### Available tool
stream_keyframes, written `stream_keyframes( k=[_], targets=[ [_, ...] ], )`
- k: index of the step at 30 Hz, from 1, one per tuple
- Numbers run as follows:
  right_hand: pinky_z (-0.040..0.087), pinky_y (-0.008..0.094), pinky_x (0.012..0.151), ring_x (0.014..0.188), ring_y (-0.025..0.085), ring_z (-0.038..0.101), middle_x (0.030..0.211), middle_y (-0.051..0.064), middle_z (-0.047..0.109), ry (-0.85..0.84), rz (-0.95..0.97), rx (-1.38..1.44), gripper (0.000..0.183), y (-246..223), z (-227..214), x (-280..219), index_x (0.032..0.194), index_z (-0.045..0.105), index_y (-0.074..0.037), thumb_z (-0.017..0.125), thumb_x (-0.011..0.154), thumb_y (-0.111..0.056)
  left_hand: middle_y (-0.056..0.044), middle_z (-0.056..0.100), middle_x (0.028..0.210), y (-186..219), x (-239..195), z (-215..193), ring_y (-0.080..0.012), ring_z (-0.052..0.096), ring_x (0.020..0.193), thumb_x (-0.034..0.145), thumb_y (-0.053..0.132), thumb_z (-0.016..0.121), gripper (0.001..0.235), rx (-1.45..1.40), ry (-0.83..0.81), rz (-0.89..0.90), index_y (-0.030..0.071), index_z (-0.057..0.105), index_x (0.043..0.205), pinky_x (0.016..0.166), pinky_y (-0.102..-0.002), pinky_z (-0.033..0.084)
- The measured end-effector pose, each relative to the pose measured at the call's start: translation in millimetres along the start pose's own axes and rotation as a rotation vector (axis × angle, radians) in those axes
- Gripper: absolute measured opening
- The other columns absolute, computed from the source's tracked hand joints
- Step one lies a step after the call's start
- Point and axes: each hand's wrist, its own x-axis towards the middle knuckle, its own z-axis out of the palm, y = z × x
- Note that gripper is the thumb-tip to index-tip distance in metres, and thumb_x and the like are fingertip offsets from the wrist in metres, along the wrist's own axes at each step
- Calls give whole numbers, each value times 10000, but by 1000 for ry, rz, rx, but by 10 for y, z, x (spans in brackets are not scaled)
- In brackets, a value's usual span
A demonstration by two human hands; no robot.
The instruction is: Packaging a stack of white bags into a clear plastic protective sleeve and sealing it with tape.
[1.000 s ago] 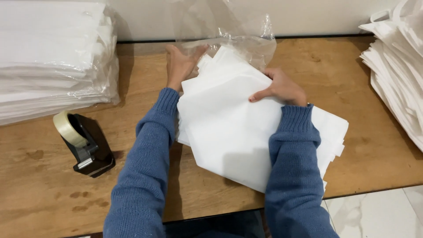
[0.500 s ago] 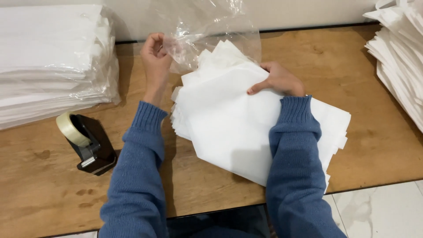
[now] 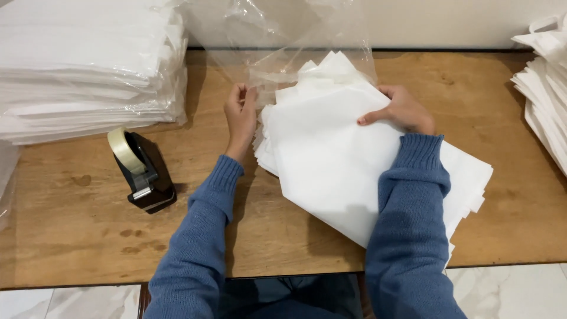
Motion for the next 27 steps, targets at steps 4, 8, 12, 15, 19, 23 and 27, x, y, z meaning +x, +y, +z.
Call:
stream_keyframes(
  k=[4, 8, 12, 15, 19, 23, 27],
  targets=[
    [472, 336, 559, 698, 256, 592, 771, 124, 593, -5, 11, -8, 529, 14, 18, 35, 919, 613, -47, 796, 436, -160, 56, 372, 635, 501, -109, 28, -39, 385, 631, 813, 121, 433, 137, -192, -41, 29, 135, 401, 680, 599, -194, 361],
    [475, 337, 550, 682, 256, 594, 748, 126, 587, 7, 4, -32, 516, 17, 11, 54, 899, 611, -39, 794, 440, -187, 30, 340, 561, 167, -127, -99, -66, 395, 522, 803, 153, 530, 191, 6, -189, 342, 119, 395, 673, 511, -206, 359],
    [479, 341, 570, 701, 273, 598, 767, 128, 594, -3, 9, -12, 514, 1, 3, 26, 909, 610, -51, 790, 444, -176, 9, 331, 487, -83, -311, -249, -148, 410, 412, 801, 325, 601, 337, 320, -241, 662, 130, 387, 629, 443, -220, 383],
    [476, 348, 577, 709, 275, 590, 778, 138, 591, -2, 5, -21, 523, -55, 27, 2, 914, 602, -36, 788, 444, -170, -14, 352, 477, -279, -460, -199, -189, 371, 373, 839, 248, 545, 304, 227, -128, 972, 92, 427, 607, 401, -271, 372],
    [476, 342, 577, 700, 272, 588, 759, 125, 585, -3, 9, -33, 515, -17, 27, 33, 910, 600, -43, 785, 447, -167, 6, 336, 495, 164, -509, -77, -169, 353, 377, 860, 282, 503, 332, 205, -51, 1008, 98, 421, 596, 390, -272, 363],
    [474, 348, 578, 703, 273, 584, 759, 129, 585, 5, 10, -11, 520, -25, 15, 11, 922, 599, -46, 779, 447, -157, -9, 349, 498, 264, -507, 37, -194, 368, 365, 861, 254, 501, 309, 141, 6, 952, 89, 440, 606, 374, -279, 365],
    [471, 342, 568, 672, 249, 565, 731, 117, 562, -54, -113, 32, 468, 163, -57, 99, 883, 585, -41, 774, 471, -156, -38, 385, 550, 457, -587, -138, -200, 421, 433, 802, 209, 570, 257, 405, -251, 1164, 79, 459, 611, 425, -276, 395]
  ],
)
